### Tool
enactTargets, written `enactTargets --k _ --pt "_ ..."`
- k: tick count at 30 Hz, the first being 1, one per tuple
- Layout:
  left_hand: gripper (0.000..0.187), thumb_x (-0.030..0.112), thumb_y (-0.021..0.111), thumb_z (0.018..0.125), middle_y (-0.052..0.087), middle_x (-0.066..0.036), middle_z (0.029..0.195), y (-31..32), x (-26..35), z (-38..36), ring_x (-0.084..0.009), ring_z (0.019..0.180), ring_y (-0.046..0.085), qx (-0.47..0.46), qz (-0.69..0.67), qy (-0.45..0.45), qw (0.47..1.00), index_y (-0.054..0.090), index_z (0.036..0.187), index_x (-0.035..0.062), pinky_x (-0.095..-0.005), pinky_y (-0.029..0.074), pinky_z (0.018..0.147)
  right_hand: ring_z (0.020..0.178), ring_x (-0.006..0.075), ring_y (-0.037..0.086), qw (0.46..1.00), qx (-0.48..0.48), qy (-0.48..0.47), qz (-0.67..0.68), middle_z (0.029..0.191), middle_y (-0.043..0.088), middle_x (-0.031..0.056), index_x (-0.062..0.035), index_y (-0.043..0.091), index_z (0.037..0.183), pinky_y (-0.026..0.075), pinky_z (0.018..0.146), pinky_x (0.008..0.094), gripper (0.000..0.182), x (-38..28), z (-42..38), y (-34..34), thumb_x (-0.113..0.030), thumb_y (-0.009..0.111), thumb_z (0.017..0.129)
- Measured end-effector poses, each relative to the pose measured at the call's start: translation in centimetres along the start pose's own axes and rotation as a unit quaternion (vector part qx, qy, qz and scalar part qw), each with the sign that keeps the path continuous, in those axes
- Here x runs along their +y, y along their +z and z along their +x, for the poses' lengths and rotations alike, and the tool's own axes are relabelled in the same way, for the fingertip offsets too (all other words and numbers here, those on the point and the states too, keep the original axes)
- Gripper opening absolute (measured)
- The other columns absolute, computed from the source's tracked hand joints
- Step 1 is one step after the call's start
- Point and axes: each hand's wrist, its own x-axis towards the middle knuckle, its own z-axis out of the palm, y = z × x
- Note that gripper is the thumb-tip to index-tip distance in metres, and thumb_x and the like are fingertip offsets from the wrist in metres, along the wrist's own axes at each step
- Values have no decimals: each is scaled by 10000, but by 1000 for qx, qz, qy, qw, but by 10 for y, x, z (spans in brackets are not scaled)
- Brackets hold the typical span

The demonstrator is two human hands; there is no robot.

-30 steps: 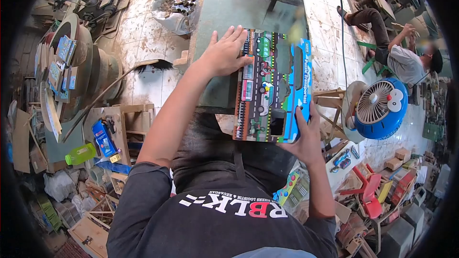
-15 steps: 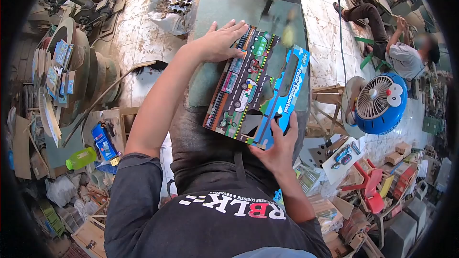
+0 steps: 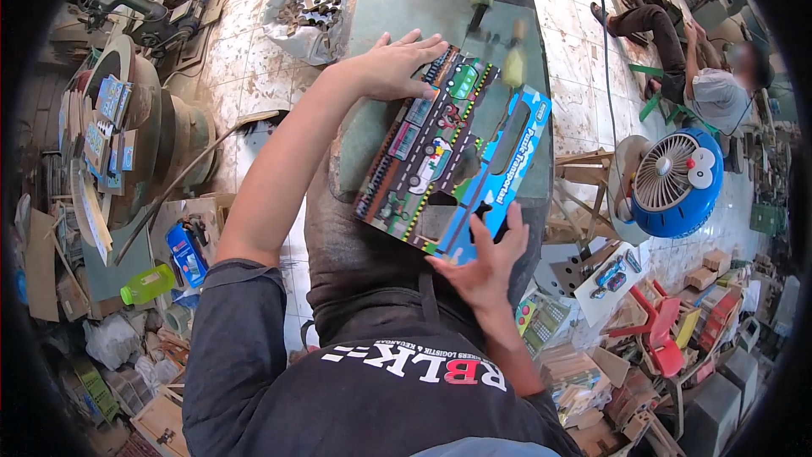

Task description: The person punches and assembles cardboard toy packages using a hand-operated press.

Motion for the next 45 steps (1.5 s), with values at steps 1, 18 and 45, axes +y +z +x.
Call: enactTargets --k 1,18,45 --pt "981 493 735 988 206 -68 1821 3 0 -1 -338 1685 120 17 -3 1 1000 212 1753 171 -629 96 1356 1533 552 326 1000 -15 -15 -12 1612 351 399 -58 719 1333 261 1202 707 937 12 2 -4 -532 1016 581" --pt "1071 639 719 958 204 -136 1814 35 5 -18 -337 1685 131 106 -6 -36 994 222 1742 107 -584 90 1362 1612 515 282 987 -113 -117 -1 1738 278 329 -174 689 1476 163 1275 701 969 116 62 -59 -671 906 673" --pt "1114 736 616 974 276 -302 1747 75 54 -16 -427 1658 207 255 -79 -182 947 271 1679 -54 -700 121 1298 1501 406 498 979 -174 -75 -79 1686 439 194 -145 584 1564 470 1213 468 852 155 141 -114 -162 890 769"
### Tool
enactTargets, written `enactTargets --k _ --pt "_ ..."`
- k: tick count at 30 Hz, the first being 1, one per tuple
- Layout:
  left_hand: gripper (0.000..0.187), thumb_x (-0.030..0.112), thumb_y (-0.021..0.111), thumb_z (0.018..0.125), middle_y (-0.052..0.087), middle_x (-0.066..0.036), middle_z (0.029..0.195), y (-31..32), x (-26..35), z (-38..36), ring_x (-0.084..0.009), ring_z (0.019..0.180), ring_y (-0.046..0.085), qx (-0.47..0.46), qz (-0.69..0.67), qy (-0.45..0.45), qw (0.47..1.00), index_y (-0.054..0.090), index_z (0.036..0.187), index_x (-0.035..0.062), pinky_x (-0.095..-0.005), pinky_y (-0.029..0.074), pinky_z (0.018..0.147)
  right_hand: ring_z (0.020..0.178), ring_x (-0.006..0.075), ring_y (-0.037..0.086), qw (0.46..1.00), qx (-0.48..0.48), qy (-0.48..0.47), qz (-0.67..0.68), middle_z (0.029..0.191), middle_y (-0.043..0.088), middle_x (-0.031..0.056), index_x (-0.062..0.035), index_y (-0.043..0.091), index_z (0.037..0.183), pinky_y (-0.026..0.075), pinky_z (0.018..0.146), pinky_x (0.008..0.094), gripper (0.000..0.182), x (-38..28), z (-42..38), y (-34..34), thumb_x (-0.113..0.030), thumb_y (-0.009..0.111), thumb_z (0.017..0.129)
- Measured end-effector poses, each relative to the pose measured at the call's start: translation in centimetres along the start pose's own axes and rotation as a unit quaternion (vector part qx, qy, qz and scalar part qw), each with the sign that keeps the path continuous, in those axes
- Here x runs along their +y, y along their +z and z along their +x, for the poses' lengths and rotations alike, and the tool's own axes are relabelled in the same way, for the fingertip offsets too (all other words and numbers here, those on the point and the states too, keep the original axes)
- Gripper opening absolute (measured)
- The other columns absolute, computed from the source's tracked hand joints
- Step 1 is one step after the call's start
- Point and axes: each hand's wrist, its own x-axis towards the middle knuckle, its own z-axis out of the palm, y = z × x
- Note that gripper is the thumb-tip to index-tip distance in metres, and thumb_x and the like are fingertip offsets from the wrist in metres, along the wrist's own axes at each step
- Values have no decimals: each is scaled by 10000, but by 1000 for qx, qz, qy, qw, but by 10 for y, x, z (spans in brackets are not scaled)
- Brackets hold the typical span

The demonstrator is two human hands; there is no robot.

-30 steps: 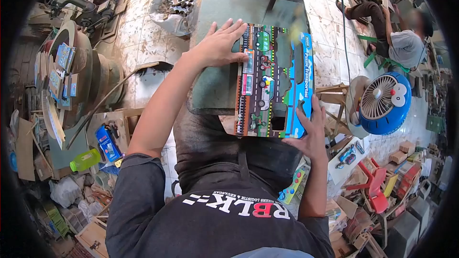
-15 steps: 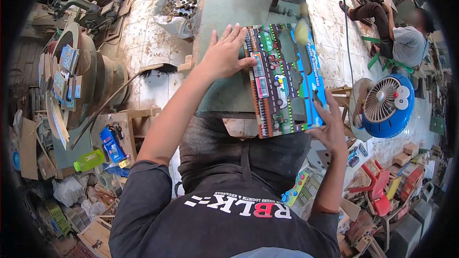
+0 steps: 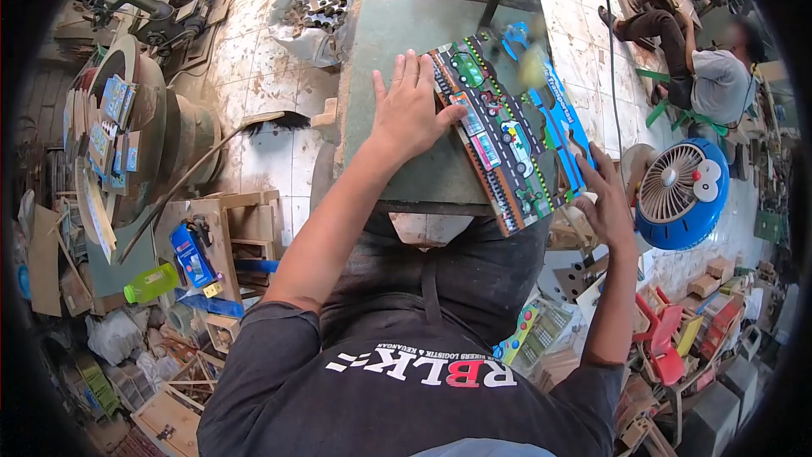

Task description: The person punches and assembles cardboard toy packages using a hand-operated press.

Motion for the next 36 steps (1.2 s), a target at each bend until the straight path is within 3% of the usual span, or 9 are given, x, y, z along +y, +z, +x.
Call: enactTargets --k 11,15,17,23,26,29,30,33,36 --pt "1084 672 673 977 206 -202 1803 -19 -33 36 -337 1687 137 -103 17 126 986 224 1727 32 -591 61 1349 1365 455 576 991 54 75 96 1544 516 255 -55 676 1439 520 1094 515 835 -74 -49 33 -236 984 684" --pt "1060 646 689 977 201 -238 1794 -26 -33 33 -363 1681 151 -115 16 143 983 249 1720 30 -605 85 1344 1367 440 563 996 90 4 4 1459 579 239 -70 715 1363 464 1119 548 743 -98 -22 6 -441 940 759" --pt "1075 628 740 940 201 -305 1770 -24 -23 13 -418 1667 174 -85 38 96 991 285 1707 27 -620 124 1335 1361 445 565 989 136 -57 14 1451 600 215 -81 723 1333 453 1129 543 586 -96 19 4 -387 876 857" --pt "1343 703 908 677 211 -417 1710 -42 35 -128 -572 1616 194 -139 18 138 980 337 1675 9 -723 139 1282 1428 446 507 964 120 -233 -42 1574 541 191 -134 722 1374 397 1217 559 525 -68 166 28 -423 784 939" --pt "1325 650 946 641 267 -365 1716 -19 29 -146 -514 1625 239 -92 3 140 986 372 1663 32 -721 140 1281 1435 476 484 941 40 -331 -62 1586 538 186 -220 696 1472 327 1261 565 610 -63 202 35 -580 676 979" --pt "1288 610 964 625 317 -321 1717 -22 21 -146 -459 1628 280 -64 -1 153 986 414 1648 53 -712 143 1286 1411 473 497 938 37 -336 -79 1612 525 185 -221 693 1477 334 1251 567 618 -59 207 43 -605 646 995" --pt "1265 592 969 619 344 -298 1715 -25 17 -144 -429 1627 302 -66 3 158 985 436 1638 64 -706 144 1289 1430 449 497 952 -32 -286 -102 1644 510 175 -237 682 1494 330 1243 575 634 -66 205 34 -633 621 1002" --pt "1238 573 977 605 378 -281 1705 -33 -1 -138 -405 1620 333 -73 9 182 981 469 1625 90 -697 149 1295 1514 464 427 956 -28 -283 -79 1705 437 154 -250 622 1553 342 1262 577 631 -63 200 39 -551 672 1001" --pt "1235 554 984 596 374 -258 1716 -43 -17 -132 -396 1621 336 -93 7 193 977 471 1629 114 -693 149 1301 1470 453 474 957 30 -275 -85 1673 475 186 -246 638 1542 364 1229 571 615 -64 189 50 -550 661 1008"
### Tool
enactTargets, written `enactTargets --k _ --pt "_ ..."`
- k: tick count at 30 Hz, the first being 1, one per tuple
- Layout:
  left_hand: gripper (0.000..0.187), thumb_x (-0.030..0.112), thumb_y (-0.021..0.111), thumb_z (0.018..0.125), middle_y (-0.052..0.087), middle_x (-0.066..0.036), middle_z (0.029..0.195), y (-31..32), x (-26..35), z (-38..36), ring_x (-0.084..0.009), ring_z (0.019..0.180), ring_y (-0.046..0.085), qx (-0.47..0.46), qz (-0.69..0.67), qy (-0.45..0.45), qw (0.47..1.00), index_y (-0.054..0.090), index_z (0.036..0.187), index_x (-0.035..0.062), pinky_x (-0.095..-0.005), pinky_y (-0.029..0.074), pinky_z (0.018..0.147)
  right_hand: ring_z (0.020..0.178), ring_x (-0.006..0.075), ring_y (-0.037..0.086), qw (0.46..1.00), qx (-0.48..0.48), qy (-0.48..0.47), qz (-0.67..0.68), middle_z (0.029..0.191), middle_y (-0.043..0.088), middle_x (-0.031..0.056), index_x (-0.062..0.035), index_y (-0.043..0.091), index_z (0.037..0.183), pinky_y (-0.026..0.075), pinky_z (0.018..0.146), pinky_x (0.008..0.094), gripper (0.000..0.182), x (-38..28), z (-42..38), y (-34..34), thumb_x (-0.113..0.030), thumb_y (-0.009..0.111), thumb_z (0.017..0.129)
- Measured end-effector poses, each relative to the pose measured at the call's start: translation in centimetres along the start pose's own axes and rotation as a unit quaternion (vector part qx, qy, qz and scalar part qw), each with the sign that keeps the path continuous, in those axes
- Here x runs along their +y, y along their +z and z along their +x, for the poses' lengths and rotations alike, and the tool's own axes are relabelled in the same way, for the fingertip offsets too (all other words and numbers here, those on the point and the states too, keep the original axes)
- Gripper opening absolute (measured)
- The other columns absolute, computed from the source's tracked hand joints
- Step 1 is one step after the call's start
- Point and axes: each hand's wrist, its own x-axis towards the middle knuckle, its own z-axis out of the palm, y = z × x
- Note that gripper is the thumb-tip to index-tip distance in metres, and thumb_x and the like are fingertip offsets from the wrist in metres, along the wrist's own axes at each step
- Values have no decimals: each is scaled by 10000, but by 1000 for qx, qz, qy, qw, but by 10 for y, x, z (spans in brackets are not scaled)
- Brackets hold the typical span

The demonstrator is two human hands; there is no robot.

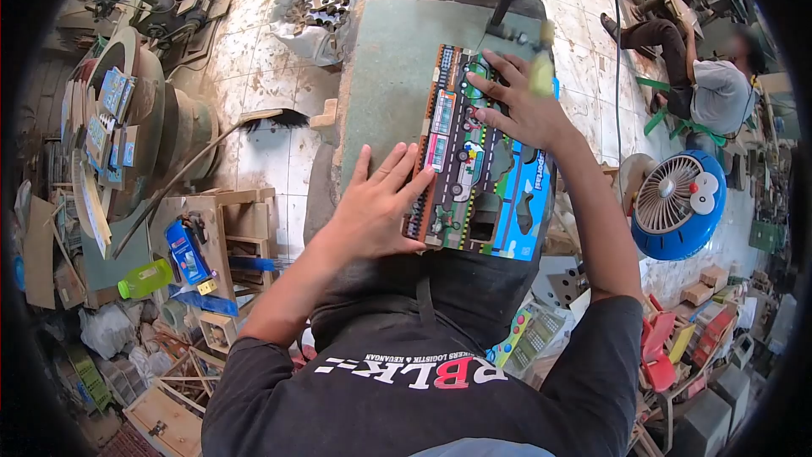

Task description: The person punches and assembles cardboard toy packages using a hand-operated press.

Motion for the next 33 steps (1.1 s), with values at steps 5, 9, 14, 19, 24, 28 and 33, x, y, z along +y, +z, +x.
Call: enactTargets --k 5,9,14,19,24,28,33 --pt "1263 495 1008 575 358 -171 1751 -11 -32 -4 -373 1647 281 -31 -21 23 999 446 1654 158 -690 125 1316 1381 424 536 998 42 40 -29 1629 533 155 -275 678 1503 366 1169 559 633 -18 -7 4 -643 637 990" --pt "1217 392 1016 588 377 -106 1756 -32 -48 -5 -354 1657 257 -75 -26 20 997 469 1655 182 -693 119 1321 1348 424 549 991 87 88 -55 1572 578 166 -267 705 1469 356 1168 568 617 -34 -11 13 -637 659 977" --pt "1160 331 1007 592 423 -52 1738 -49 -66 -7 -343 1661 249 -97 -4 -1 995 514 1630 175 -658 104 1338 1347 430 542 981 100 159 -52 1560 578 180 -248 727 1430 350 1159 578 600 -59 -12 13 -621 687 962" --pt "1152 344 1000 599 431 -96 1728 -45 -71 -6 -342 1652 276 -83 -11 17 996 514 1622 132 -653 115 1340 1348 435 539 978 104 176 -49 1561 573 183 -243 724 1431 356 1146 585 602 -59 -12 13 -612 697 956" --pt "1145 403 995 616 432 -156 1717 -20 -62 -13 -366 1630 329 -11 -20 69 997 514 1599 68 -650 144 1334 1378 440 534 989 87 117 -7 1568 572 191 -237 704 1459 371 1153 573 618 -34 -7 17 -605 693 963" --pt "1113 508 945 692 416 -231 1708 14 -27 -17 -390 1632 321 61 -26 55 996 500 1590 22 -659 127 1325 1424 451 523 997 -14 74 -5 1603 534 231 -218 696 1479 455 1177 525 610 -14 4 -5 -556 721 971" --pt "1072 556 929 691 470 -309 1634 37 22 -5 -426 1603 361 112 -9 12 994 568 1487 -64 -682 107 1313 1456 458 502 999 8 -24 44 1609 529 231 -211 689 1487 406 1225 534 620 18 20 0 -519 759 953"
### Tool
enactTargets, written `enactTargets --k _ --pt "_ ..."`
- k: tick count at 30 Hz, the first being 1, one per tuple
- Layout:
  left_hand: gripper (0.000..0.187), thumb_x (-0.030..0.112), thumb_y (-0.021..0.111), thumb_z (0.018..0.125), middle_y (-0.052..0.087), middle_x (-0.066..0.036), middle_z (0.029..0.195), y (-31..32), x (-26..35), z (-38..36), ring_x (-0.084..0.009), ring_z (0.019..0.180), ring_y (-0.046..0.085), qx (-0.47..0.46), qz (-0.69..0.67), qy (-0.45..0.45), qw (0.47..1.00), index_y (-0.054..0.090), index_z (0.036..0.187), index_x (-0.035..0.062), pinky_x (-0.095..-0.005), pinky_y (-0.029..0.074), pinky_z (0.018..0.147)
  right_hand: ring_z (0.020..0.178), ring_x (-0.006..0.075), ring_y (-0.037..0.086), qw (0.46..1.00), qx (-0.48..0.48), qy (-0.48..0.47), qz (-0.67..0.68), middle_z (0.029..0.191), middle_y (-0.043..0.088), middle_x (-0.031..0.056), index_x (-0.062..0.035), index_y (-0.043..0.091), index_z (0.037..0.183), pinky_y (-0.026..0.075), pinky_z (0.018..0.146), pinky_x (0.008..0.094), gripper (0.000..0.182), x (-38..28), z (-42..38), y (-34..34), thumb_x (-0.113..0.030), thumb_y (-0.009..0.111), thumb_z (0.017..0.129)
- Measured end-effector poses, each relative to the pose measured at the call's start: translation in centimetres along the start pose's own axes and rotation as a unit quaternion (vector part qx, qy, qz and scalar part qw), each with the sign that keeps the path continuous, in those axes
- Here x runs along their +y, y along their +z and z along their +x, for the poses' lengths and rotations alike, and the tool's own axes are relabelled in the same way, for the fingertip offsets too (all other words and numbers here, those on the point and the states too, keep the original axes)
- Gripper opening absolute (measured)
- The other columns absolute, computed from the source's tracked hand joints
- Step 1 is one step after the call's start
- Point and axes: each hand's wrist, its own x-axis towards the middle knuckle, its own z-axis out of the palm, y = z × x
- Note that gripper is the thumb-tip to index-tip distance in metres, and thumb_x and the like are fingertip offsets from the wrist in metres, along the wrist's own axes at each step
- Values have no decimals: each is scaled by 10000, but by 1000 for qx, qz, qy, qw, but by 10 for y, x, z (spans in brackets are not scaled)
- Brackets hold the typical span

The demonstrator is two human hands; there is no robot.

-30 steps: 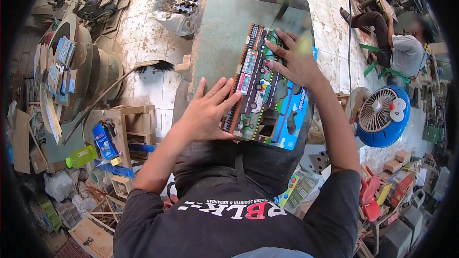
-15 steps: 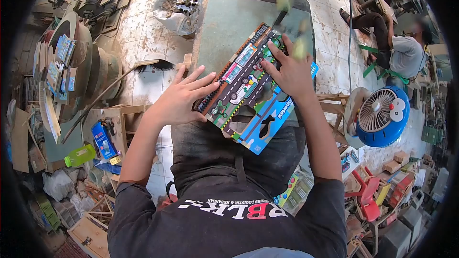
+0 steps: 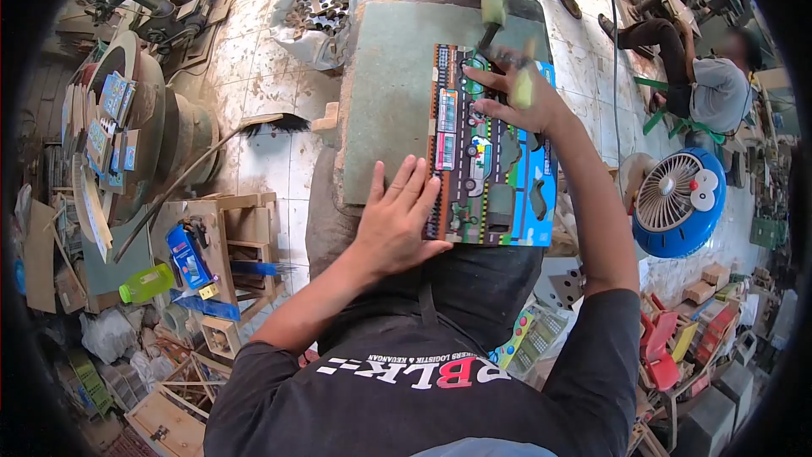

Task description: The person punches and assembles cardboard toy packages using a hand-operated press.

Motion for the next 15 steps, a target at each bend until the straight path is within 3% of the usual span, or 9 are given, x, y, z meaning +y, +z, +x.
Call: enactTargets --k 2,6,7,8,10,12,15 --pt "1076 549 935 685 470 -307 1635 6 11 3 -430 1605 355 17 -16 -28 999 567 1487 -67 -685 89 1312 1454 456 503 998 -29 0 58 1626 516 227 -205 692 1482 411 1225 529 605 8 4 0 -499 758 957" --pt "1066 543 939 682 463 -280 1652 0 7 3 -403 1616 346 8 -13 -30 999 571 1506 -26 -686 79 1312 1451 453 506 999 -28 -13 32 1647 508 198 -187 696 1475 416 1223 525 593 7 4 1 -481 754 963" --pt "1066 543 939 682 463 -280 1652 -3 3 2 -403 1616 346 8 -13 -31 999 571 1506 -26 -686 79 1312 1426 432 517 1000 -1 -21 20 1587 572 175 -214 713 1458 403 1204 528 593 7 2 5 -545 722 966" --pt "1079 535 944 684 443 -247 1681 -7 -3 0 -389 1628 326 -12 -7 -29 999 552 1536 0 -677 85 1317 1401 411 529 999 26 -29 8 1526 636 151 -241 731 1440 390 1185 532 600 9 2 8 -609 691 968" --pt "1094 528 949 687 422 -214 1709 -18 -17 -2 -376 1640 306 -32 0 -28 999 533 1566 26 -668 92 1321 1393 394 533 999 10 -5 32 1526 643 123 -235 711 1464 401 1160 531 609 -3 -5 2 -602 675 980" --pt "1105 454 975 652 422 -126 1731 -34 -36 -3 -370 1648 286 -87 6 -24 996 525 1602 115 -679 99 1319 1392 368 537 998 -2 38 -41 1585 598 96 -238 691 1485 408 1142 547 618 -14 -11 -1 -607 653 990" --pt "1073 335 984 643 419 -60 1742 -59 -59 -2 -364 1657 262 -145 3 -44 988 538 1607 184 -691 107 1317 1340 387 553 998 36 28 -35 1620 562 54 -244 676 1503 418 1107 551 638 -12 -20 10 -630 630 997"
